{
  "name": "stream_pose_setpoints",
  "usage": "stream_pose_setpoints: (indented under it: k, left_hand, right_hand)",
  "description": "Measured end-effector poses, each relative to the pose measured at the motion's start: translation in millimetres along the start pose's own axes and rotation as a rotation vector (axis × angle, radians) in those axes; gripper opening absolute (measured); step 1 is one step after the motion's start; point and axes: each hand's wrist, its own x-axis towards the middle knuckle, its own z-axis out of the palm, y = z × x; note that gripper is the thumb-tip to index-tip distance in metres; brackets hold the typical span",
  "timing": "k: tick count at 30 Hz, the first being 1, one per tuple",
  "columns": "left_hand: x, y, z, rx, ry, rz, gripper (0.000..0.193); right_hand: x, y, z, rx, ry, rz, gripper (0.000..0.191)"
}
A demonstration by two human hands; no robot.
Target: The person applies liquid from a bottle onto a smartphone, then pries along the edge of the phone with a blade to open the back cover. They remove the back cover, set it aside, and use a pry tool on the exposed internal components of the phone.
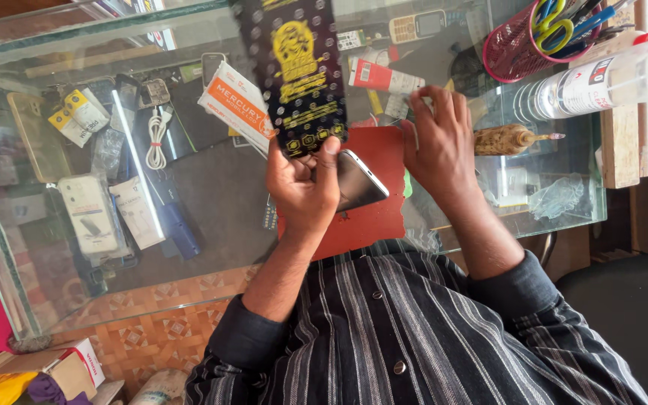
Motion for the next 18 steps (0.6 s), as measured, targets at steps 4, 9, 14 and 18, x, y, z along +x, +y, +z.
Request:
stream_pose_setpoints:
  k: [4,9,14,18]
  left_hand:
    - [-4,6,6,-0.019,-0.083,-0.02,0.033]
    - [-13,0,20,-0.07,-0.082,0.025,0.029]
    - [-13,-4,26,-0.171,-0.072,0.078,0.042]
    - [-4,8,19,-0.09,-0.131,0.161,0.076]
  right_hand:
    - [12,-14,-24,1.226,-0.186,0.303,0.043]
    - [22,-31,-42,1.398,-0.344,0.326,0.039]
    - [33,-47,-42,1.08,-0.197,0.045,0.009]
    - [38,-53,-44,1.219,-0.017,0.163,0.007]
